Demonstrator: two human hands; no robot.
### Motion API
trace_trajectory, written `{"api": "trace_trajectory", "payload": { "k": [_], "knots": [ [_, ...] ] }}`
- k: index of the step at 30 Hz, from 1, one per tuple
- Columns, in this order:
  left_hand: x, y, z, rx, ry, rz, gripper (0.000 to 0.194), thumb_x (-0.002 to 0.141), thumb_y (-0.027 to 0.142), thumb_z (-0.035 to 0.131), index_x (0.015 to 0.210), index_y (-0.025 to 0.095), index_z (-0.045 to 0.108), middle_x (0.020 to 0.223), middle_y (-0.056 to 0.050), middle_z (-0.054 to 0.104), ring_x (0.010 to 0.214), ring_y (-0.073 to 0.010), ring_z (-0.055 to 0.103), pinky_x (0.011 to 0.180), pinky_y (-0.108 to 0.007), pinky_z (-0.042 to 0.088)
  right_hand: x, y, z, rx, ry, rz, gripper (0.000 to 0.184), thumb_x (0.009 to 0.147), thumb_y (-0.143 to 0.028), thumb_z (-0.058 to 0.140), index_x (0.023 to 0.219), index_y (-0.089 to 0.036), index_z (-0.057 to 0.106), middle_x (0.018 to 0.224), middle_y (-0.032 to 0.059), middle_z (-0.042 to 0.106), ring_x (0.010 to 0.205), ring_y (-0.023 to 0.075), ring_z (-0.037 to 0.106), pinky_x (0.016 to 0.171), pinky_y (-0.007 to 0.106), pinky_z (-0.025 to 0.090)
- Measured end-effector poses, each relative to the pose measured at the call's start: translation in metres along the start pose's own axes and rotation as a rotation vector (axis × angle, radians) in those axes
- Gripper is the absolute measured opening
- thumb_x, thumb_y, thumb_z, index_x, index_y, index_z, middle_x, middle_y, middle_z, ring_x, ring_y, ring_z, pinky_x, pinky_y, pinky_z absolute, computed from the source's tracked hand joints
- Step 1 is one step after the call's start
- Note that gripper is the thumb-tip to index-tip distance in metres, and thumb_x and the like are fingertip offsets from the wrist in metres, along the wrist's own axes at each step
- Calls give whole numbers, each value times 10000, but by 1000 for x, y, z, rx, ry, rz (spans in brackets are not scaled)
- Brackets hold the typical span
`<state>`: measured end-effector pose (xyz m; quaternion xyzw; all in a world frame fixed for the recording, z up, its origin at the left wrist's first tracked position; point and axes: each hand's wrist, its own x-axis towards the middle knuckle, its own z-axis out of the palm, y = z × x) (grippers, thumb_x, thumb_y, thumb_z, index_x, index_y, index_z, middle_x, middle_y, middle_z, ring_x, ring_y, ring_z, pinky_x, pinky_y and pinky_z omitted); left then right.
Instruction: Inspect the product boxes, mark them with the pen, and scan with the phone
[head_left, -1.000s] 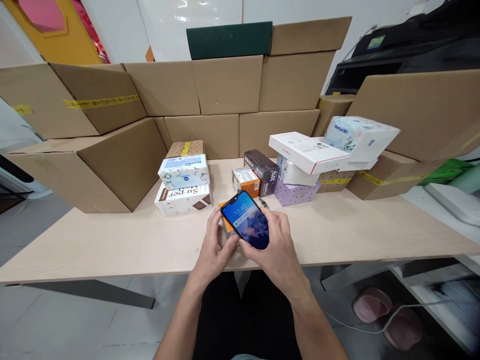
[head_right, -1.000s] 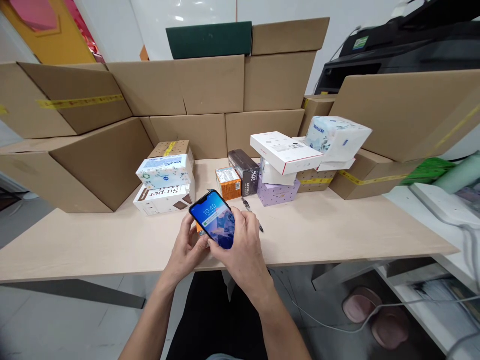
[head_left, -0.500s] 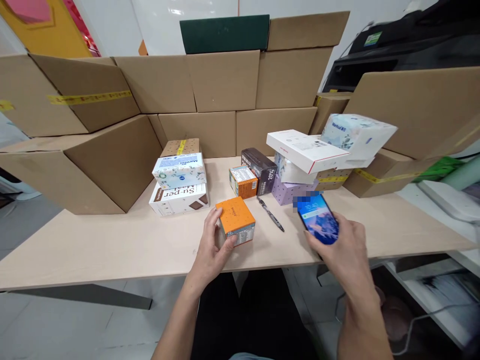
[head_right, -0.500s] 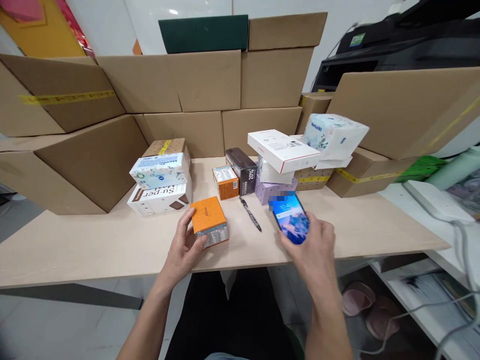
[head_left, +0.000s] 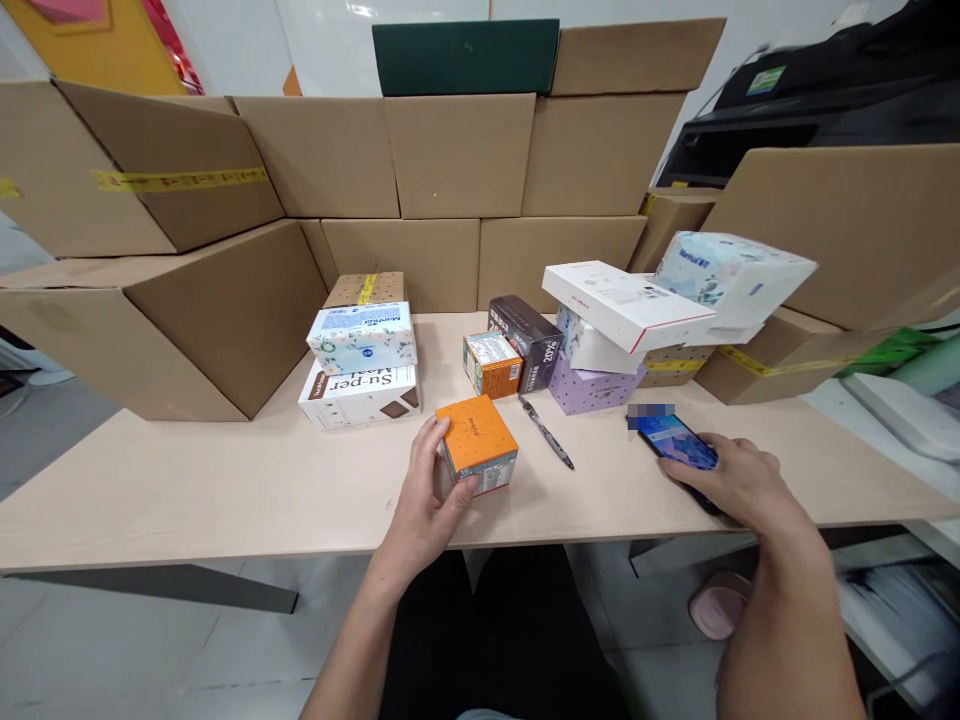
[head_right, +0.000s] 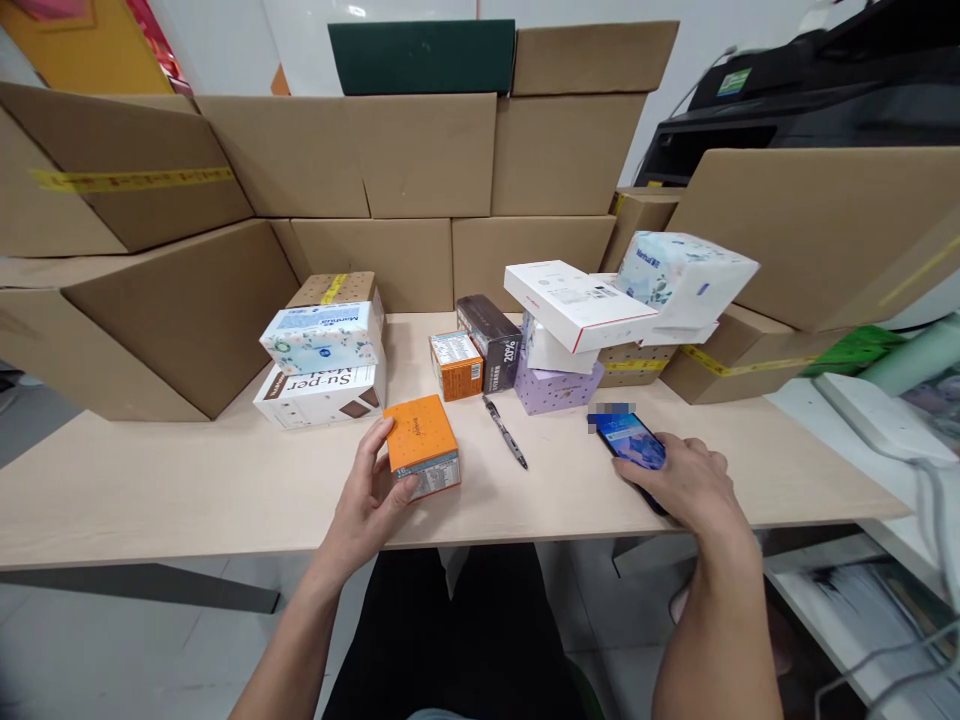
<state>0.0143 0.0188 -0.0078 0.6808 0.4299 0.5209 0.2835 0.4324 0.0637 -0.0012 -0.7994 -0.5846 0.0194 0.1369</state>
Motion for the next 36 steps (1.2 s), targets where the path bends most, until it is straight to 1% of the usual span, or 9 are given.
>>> {"api": "trace_trajectory", "payload": {
  "k": [5, 16, 21, 25, 27, 30, 32, 34, 36],
  "knots": [
    [1, -1, 0, -5, 4, 14, 705, 938, 335, 651, 1547, 384, 300, 1641, -72, 281, 1541, -304, 260, 1237, -540, 311, 5, -3, -8, 82, -45, -3, 611, 787, -631, 604, 1143, -148, 722, 979, 211, 601, 974, 377, 611, 803, 468, 436],
    [0, 1, 0, 5, -4, 18, 701, 947, 326, 638, 1551, 377, 287, 1645, -82, 261, 1544, -312, 248, 1230, -544, 320, 11, -16, -16, 185, -87, 105, 598, 732, -575, 662, 1110, -117, 731, 1041, 196, 555, 907, 316, 608, 782, 443, 444],
    [1, 1, 0, -15, -1, -3, 708, 937, 331, 652, 1549, 381, 299, 1649, -77, 264, 1545, -315, 249, 1228, -545, 323, 3, -23, -21, 186, -41, 126, 593, 711, -588, 688, 1139, -180, 731, 1126, 218, 551, 1055, 400, 589, 800, 510, 408],
    [1, 1, 0, -31, 3, -11, 703, 934, 334, 656, 1544, 388, 311, 1648, -71, 275, 1547, -317, 245, 1224, -549, 327, -18, -39, -29, 107, 76, 141, 731, 762, -684, 630, 1290, -178, 656, 1278, 280, 527, 1195, 479, 534, 818, 566, 412],
    [1, 1, 0, -40, 3, -15, 701, 931, 334, 659, 1540, 394, 318, 1651, -69, 269, 1540, -318, 267, 1219, -547, 339, -34, -52, -28, 119, 151, 61, 723, 790, -650, 630, 1303, -141, 639, 1262, 279, 549, 1169, 463, 553, 853, 569, 441],
    [1, 0, 0, -46, 12, -23, 705, 923, 333, 669, 1534, 402, 326, 1646, -68, 274, 1529, -316, 293, 1214, -541, 352, -61, -83, -18, 316, 165, -159, 590, 825, -560, 648, 1248, -148, 651, 1130, 179, 632, 970, 328, 637, 864, 507, 507],
    [1, 1, 1, -38, 39, -19, 698, 906, 335, 692, 1515, 398, 358, 1619, -72, 311, 1520, -314, 307, 1199, -534, 377, -81, -115, -9, 502, 39, -287, 541, 868, -529, 639, 1277, -176, 620, 1034, 108, 666, 820, 238, 647, 783, 431, 556],
    [1, 1, 2, -18, 79, -16, 685, 877, 340, 728, 1479, 391, 406, 1574, -75, 362, 1498, -309, 341, 1170, -522, 418, -100, -152, -1, 643, -74, -358, 552, 887, -478, 652, 1347, -188, 555, 1038, 85, 678, 790, 207, 655, 747, 387, 583],
    [1, 0, 3, 13, 139, -12, 679, 839, 350, 770, 1437, 374, 449, 1524, -81, 405, 1466, -307, 381, 1135, -509, 457, -115, -188, 7, 669, -119, -435, 661, 871, -417, 696, 1442, -186, 457, 1152, 113, 673, 972, 244, 675, 854, 417, 589]
  ]
}}
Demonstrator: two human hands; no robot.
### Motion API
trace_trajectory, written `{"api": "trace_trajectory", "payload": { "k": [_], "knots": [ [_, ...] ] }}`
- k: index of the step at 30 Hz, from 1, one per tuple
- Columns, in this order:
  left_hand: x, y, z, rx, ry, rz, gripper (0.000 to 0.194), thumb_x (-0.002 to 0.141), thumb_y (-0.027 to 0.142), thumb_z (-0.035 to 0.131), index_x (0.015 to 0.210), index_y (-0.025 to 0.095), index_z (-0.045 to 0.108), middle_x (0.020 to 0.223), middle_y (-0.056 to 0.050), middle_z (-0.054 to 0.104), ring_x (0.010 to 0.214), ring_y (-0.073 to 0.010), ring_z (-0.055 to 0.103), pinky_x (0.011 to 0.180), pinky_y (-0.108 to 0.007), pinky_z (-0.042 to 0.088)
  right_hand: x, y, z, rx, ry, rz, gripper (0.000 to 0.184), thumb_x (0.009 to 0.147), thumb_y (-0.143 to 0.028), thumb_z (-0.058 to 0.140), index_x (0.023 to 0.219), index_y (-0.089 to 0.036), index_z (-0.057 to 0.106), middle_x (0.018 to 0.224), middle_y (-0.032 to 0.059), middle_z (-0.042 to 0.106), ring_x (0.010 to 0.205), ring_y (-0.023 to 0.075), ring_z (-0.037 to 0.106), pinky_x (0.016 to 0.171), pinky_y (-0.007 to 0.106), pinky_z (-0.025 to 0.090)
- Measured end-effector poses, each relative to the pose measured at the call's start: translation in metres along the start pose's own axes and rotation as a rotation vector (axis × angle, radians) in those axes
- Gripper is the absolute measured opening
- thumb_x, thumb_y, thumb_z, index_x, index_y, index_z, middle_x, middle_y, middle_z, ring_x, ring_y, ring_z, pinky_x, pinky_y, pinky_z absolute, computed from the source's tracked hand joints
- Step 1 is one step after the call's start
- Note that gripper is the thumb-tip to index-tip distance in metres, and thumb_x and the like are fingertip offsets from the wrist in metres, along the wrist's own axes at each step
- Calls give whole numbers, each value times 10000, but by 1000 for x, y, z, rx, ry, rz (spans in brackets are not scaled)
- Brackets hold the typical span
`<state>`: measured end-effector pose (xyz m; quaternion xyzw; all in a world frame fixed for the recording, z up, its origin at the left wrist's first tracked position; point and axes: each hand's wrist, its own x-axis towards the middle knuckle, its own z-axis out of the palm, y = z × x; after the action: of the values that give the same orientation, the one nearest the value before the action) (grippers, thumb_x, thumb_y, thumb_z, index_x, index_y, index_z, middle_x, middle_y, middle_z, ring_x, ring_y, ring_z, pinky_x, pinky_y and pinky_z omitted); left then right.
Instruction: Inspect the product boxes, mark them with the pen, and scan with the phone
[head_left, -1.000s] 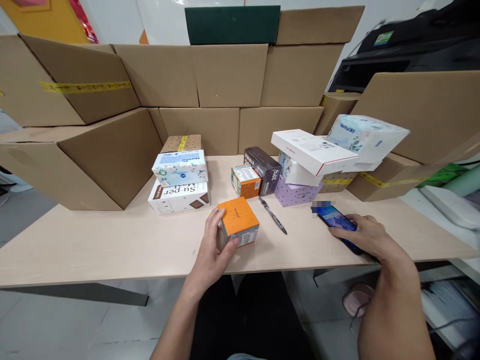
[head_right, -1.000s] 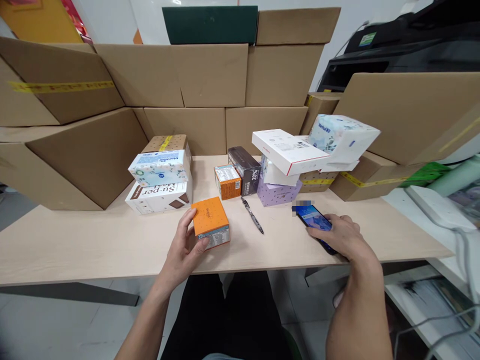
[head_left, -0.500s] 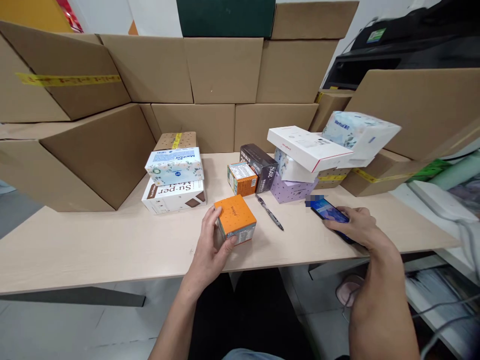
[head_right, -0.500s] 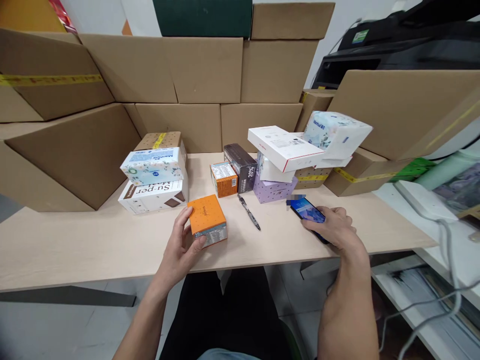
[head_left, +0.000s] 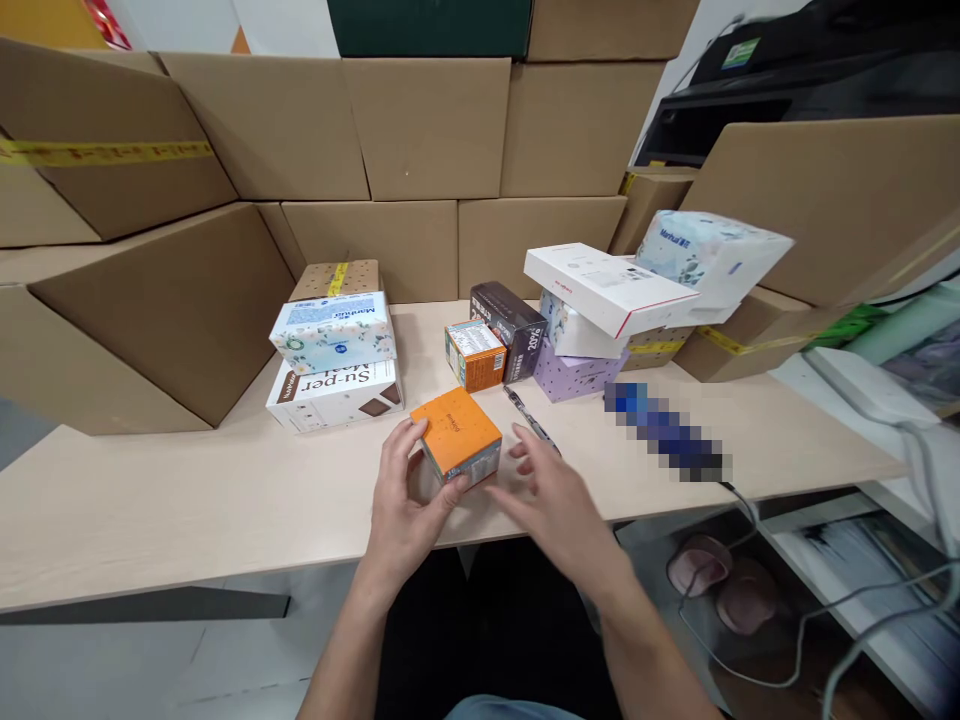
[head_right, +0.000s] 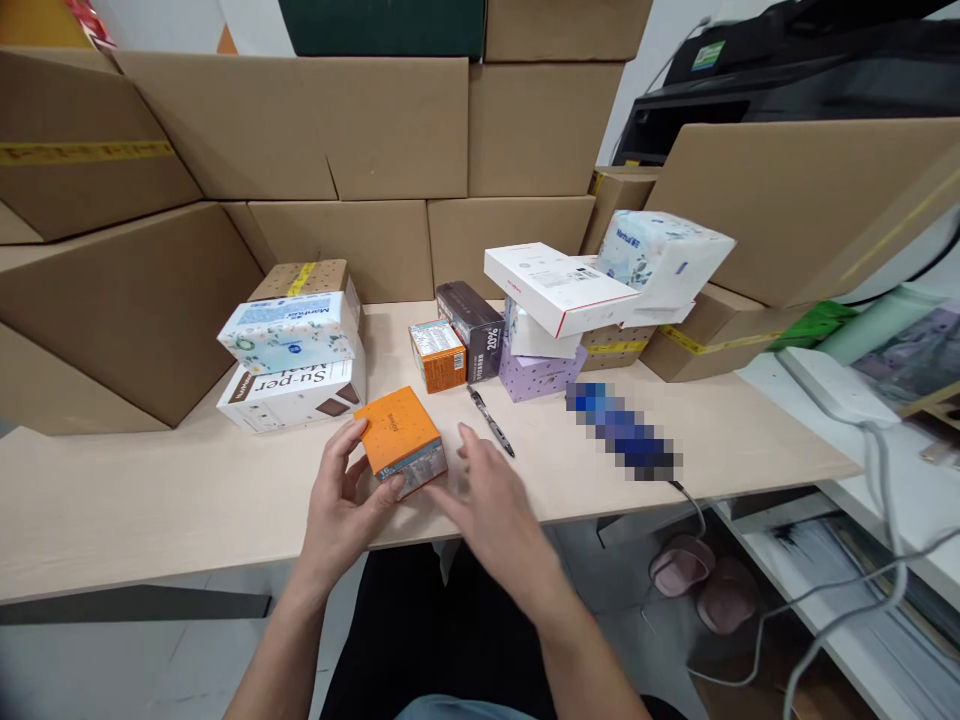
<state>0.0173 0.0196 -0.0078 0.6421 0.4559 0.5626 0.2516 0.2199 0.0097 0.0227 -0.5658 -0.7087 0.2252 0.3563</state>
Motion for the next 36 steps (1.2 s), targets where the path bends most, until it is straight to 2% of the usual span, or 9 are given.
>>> {"api": "trace_trajectory", "payload": {
  "k": [3, 6, 10, 13, 17, 22, 27, 33, 36],
  "knots": [
    [0, -2, 2, 72, 141, 1, 679, 788, 378, 811, 1384, 341, 490, 1461, -94, 438, 1412, -312, 434, 1090, -506, 488, 7, -22, 36, -36, 36, -79, 879, 839, -344, 741, 1558, -188, 259, 1265, 161, 637, 1159, 312, 629, 941, 496, 566],
    [-1, -4, 4, 137, 260, -18, 697, 746, 406, 837, 1352, 320, 505, 1421, -103, 450, 1358, -315, 475, 1042, -505, 510, 11, -26, 58, -74, 85, -135, 1046, 834, -319, 745, 1605, -173, 53, 1346, 217, 585, 1214, 355, 605, 939, 543, 560],
    [-1, -1, 5, 108, 347, -66, 710, 699, 438, 863, 1308, 317, 519, 1381, -90, 481, 1299, -303, 509, 990, -461, 523, 13, -20, 67, -68, 128, -193, 1021, 874, -342, 693, 1609, -197, -1, 1381, 224, 547, 1254, 361, 590, 938, 550, 562],
    [-1, 3, 3, -56, 372, -87, 671, 763, 470, 807, 1332, 323, 482, 1365, -84, 496, 1207, -253, 552, 916, -385, 543, 15, -22, 58, -6, 172, -229, 936, 869, -369, 686, 1598, -228, 116, 1345, 176, 553, 1218, 315, 618, 938, 489, 577],
    [0, 8, -1, -228, 323, -78, 555, 902, 529, 635, 1376, 312, 445, 1386, -99, 491, 1154, -224, 577, 907, -372, 532, 37, -31, 28, -57, 375, -293, 848, 845, -379, 682, 1556, -187, 261, 1308, 170, 562, 1246, 311, 578, 1029, 499, 519],
    [0, 7, -1, -170, 316, -148, 447, 901, 429, 678, 1295, 287, 522, 1333, -90, 546, 1170, -231, 585, 959, -398, 507, 94, -42, -10, -182, 479, -296, 728, 851, -431, 630, 1494, -177, 404, 1159, 142, 567, 1112, 301, 574, 993, 519, 501],
    [-1, -1, -1, -66, 275, -134, 338, 916, 389, 659, 1221, 260, 592, 1274, -90, 592, 1180, -239, 580, 988, -422, 491, 141, -49, -20, -283, 499, -279, 538, 849, -410, 623, 1336, -182, 597, 1085, 120, 516, 1077, 294, 526, 974, 495, 476],
    [-1, -3, -2, 16, 246, -66, 271, 939, 327, 620, 1198, 250, 609, 1238, -88, 605, 1167, -228, 591, 974, -408, 504, 178, -51, -34, -364, 637, -236, 558, 854, -411, 623, 1343, -146, 575, 1126, 140, 481, 1097, 314, 504, 967, 509, 449],
    [-2, -3, 0, 52, 242, -35, 254, 948, 297, 603, 1197, 248, 605, 1241, -91, 604, 1184, -224, 589, 967, -396, 515, 192, -51, -38, -432, 633, -202, 536, 867, -418, 628, 1323, -141, 573, 1149, 169, 485, 1086, 334, 521, 925, 521, 459]
  ]
}}
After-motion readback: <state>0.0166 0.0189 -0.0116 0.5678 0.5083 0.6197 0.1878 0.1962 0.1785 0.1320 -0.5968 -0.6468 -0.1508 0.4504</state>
